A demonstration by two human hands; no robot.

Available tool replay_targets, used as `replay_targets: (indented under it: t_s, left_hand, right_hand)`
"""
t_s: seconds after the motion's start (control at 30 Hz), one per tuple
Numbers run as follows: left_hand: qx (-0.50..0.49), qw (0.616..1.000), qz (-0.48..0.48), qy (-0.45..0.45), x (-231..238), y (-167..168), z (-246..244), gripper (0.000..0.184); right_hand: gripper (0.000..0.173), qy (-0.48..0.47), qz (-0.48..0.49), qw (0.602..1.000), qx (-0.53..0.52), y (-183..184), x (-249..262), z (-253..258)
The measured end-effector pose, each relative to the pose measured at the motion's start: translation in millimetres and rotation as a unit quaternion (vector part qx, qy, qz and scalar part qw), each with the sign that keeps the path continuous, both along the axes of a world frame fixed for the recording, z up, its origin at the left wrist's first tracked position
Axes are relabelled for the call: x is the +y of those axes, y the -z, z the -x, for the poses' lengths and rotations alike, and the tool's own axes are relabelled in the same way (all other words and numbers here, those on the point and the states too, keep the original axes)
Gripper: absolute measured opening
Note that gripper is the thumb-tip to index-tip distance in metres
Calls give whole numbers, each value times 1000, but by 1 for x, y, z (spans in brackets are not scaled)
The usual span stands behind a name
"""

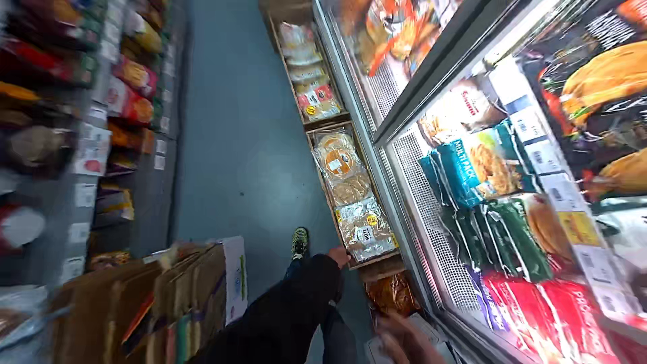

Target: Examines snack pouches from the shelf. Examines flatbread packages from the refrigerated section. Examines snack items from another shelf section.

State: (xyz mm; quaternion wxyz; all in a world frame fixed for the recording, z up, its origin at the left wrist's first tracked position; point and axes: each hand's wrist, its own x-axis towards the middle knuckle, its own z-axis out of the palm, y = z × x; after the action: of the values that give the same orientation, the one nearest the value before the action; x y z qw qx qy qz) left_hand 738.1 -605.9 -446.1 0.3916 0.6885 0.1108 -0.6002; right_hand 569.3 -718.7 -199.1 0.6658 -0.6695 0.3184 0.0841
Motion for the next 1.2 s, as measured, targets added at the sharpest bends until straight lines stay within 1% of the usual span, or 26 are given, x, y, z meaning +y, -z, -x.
replay_targets:
  t_s: [0.07,0.13,0.2,0.23,0.3,0.37,0.43,0.5,0.63,0.73,0.8,0.87,0.9,1.03,1.13,1.2]
  left_hand:
    - [-28,996,5,-82,15,-71,-2,50]
    - [-66,987,26,-143,36,-138,13,50]
    - [-127,973,55,-184,59,-193,20,50]
    - [-151,965,70,-202,71,-220,38,48]
    - [-178,952,100,-228,94,-289,57,45]
    - [-198,936,134,-257,117,-351,86,43]
    - [-236,912,180,-285,139,-398,118,40]
    - [-283,882,208,-314,160,-433,141,38]
    - [-377,808,220,-396,213,-475,189,38]
    - [-419,752,199,-468,260,-489,236,37]
    - [-440,712,191,-512,291,-488,273,37]
    - [-460,671,183,-552,319,-481,313,36]
    - [-459,658,177,-570,332,-478,334,36]
    - [-451,622,144,-623,383,-467,412,37]
    - [-458,591,138,-650,418,-458,452,35]
    - [-455,580,135,-663,435,-455,475,34]
  right_hand:
    - [43,-17,23,999,-37,-29,-6,-10]
    - [43,-24,31,996,-76,-49,-12,-6]
    - [43,-35,31,993,-107,-65,-19,-12]
    - [43,-46,30,994,-98,-78,-23,-8]
    - [42,-72,37,991,-108,-96,-28,-7]
    - [43,-94,32,986,-131,-109,-26,-6]
    - [47,-129,8,982,-139,-129,-16,-12]
    - [48,-183,-7,970,-159,-155,5,-25]
    - [46,-304,-34,924,-229,-194,71,-39]
    - [44,-406,-56,875,-258,-212,130,-36]
    - [44,-463,-63,843,-265,-219,171,-27]
    - [44,-501,-67,821,-267,-222,213,-12]
    - [44,-516,-68,811,-266,-222,232,-3]
    - [42,-546,-75,789,-271,-226,308,49]
    - [42,-552,-87,781,-280,-225,356,83]
    - [42,-563,-97,770,-283,-219,381,102]
